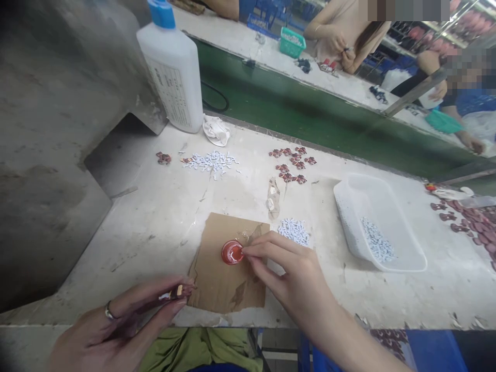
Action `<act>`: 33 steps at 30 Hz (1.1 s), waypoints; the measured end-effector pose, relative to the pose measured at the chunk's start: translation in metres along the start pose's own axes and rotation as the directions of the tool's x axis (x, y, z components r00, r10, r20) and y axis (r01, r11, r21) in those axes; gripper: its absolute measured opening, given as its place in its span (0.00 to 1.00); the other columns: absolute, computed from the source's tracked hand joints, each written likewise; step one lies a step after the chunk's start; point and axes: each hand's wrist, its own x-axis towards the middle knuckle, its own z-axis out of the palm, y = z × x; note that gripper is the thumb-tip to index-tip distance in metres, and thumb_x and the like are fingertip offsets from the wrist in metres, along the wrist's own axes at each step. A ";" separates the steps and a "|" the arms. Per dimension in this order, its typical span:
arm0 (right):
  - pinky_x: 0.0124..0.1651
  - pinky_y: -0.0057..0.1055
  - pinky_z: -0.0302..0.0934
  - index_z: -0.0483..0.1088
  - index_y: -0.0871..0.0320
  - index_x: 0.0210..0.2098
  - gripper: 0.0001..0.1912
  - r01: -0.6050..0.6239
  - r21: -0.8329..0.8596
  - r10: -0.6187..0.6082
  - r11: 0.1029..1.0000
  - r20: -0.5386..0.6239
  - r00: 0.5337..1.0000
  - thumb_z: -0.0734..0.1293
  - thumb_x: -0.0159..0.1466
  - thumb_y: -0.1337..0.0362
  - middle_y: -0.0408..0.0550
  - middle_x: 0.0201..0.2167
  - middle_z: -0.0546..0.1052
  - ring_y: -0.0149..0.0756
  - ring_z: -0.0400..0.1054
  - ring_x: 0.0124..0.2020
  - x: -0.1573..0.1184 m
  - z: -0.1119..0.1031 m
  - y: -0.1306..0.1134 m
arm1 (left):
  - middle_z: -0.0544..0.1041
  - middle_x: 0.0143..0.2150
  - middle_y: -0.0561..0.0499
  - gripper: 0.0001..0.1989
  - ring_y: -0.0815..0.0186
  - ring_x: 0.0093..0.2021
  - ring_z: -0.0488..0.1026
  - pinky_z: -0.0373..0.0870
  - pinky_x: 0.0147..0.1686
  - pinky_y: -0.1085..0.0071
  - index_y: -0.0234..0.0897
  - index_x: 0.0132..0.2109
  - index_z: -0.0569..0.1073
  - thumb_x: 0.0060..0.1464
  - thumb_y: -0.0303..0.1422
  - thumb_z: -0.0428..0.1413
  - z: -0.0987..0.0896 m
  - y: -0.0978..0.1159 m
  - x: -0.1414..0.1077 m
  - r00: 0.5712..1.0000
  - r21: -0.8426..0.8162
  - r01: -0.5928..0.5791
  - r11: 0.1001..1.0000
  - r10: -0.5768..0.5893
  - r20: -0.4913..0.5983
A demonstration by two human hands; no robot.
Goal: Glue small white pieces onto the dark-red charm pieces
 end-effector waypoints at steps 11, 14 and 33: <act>0.39 0.30 0.76 0.79 0.51 0.40 0.13 -0.023 0.341 0.050 0.940 -0.070 0.996 0.70 0.65 0.76 0.43 0.35 0.83 0.34 0.79 0.39 -0.004 0.008 -0.031 | 0.84 0.40 0.69 0.08 0.76 0.35 0.83 0.78 0.41 0.88 0.58 0.45 0.79 0.59 0.35 0.64 0.010 0.005 0.006 0.952 0.007 -0.282 0.959 0.279 0.130; 0.39 0.31 0.76 0.79 0.53 0.41 0.13 -0.010 0.437 0.042 0.900 -0.065 0.997 0.70 0.64 0.78 0.45 0.35 0.83 0.35 0.79 0.38 -0.004 0.014 -0.040 | 0.84 0.41 0.69 0.09 0.76 0.35 0.83 0.78 0.41 0.87 0.59 0.45 0.80 0.60 0.35 0.64 0.014 0.006 0.005 0.953 -0.035 -0.272 0.962 0.275 0.126; 0.43 0.24 0.78 0.78 0.61 0.47 0.13 0.141 0.262 -0.141 0.955 -0.021 0.990 0.68 0.67 0.80 0.53 0.41 0.82 0.34 0.80 0.42 -0.008 0.014 -0.039 | 0.84 0.41 0.67 0.10 0.75 0.35 0.83 0.80 0.43 0.87 0.55 0.46 0.79 0.59 0.33 0.65 0.012 0.005 0.005 0.912 0.031 -0.395 0.918 0.388 0.135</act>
